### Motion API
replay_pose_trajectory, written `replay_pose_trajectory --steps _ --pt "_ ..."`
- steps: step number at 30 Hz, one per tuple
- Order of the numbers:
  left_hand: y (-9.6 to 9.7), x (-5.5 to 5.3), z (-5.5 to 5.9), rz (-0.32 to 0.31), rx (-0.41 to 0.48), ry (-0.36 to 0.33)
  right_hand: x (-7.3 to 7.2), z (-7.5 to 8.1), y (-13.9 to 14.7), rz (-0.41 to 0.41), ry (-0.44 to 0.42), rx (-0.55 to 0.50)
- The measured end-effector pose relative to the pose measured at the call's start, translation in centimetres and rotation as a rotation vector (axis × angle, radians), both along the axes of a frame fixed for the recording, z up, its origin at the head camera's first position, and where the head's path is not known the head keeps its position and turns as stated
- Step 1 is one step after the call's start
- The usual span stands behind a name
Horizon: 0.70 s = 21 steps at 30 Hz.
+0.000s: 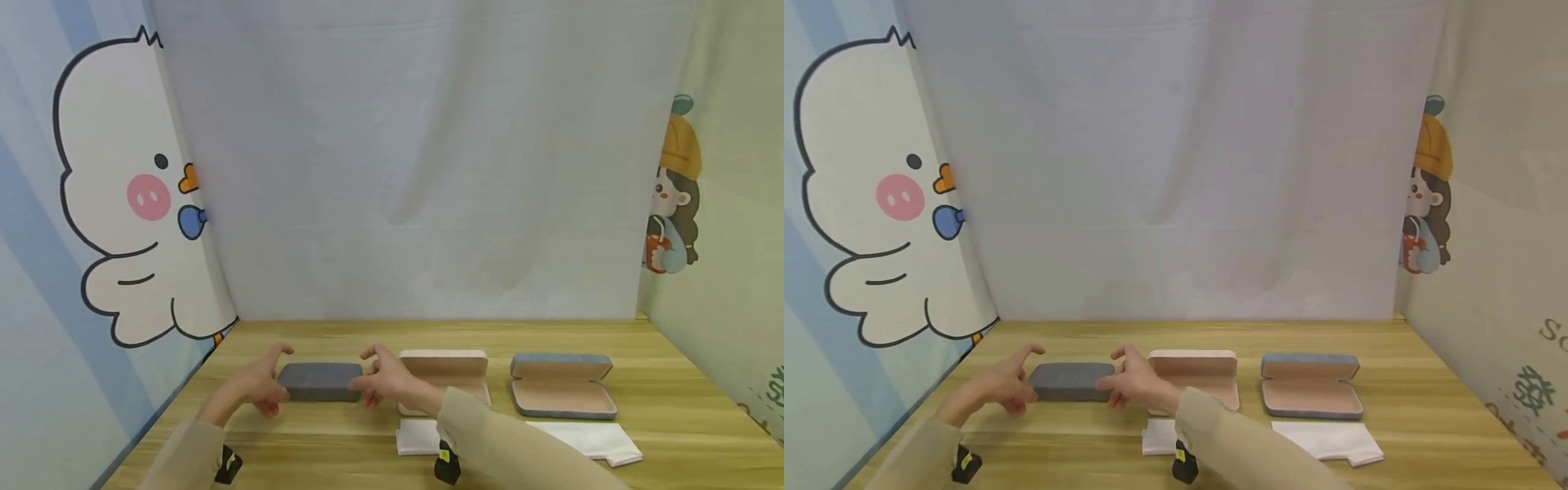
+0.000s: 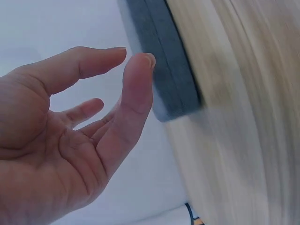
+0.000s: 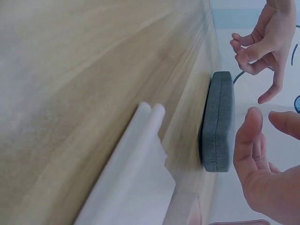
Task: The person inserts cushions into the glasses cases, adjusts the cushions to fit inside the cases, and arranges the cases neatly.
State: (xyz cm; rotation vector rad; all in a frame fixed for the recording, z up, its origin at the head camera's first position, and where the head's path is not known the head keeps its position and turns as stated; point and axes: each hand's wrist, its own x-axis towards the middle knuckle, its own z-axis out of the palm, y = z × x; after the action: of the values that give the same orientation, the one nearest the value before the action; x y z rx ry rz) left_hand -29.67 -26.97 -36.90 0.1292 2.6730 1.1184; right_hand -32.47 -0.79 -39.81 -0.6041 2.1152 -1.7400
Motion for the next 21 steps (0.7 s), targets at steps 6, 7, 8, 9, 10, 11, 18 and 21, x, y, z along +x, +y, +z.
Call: replay_pose_trajectory --steps 6,7,8,9,10,11,18,21 --pt "2.1 1.2 1.1 0.009 0.111 0.025 0.8 0.6 1.1 0.035 -0.008 0.008" --pt "2.4 1.4 1.3 0.013 0.126 0.024 1.0 0.8 1.3 0.038 -0.009 0.013" --pt "2.8 1.6 1.4 0.021 0.140 0.020 1.2 0.9 1.5 0.041 -0.009 0.014" --pt "3.1 1.8 1.6 0.023 0.155 0.015 1.4 1.1 1.8 0.042 -0.010 0.015" --pt "3.4 1.9 1.7 0.021 0.165 0.013 1.6 1.3 2.0 0.041 -0.010 0.015" --pt "3.8 2.1 1.8 0.018 0.178 0.009 1.8 1.4 2.3 0.043 -0.012 0.014" --pt "6.1 3.1 2.2 -0.023 0.259 -0.022 2.7 1.8 4.2 0.063 -0.002 -0.032" --pt "6.9 3.5 2.1 -0.042 0.286 -0.026 3.0 1.8 5.3 0.064 -0.003 -0.049"
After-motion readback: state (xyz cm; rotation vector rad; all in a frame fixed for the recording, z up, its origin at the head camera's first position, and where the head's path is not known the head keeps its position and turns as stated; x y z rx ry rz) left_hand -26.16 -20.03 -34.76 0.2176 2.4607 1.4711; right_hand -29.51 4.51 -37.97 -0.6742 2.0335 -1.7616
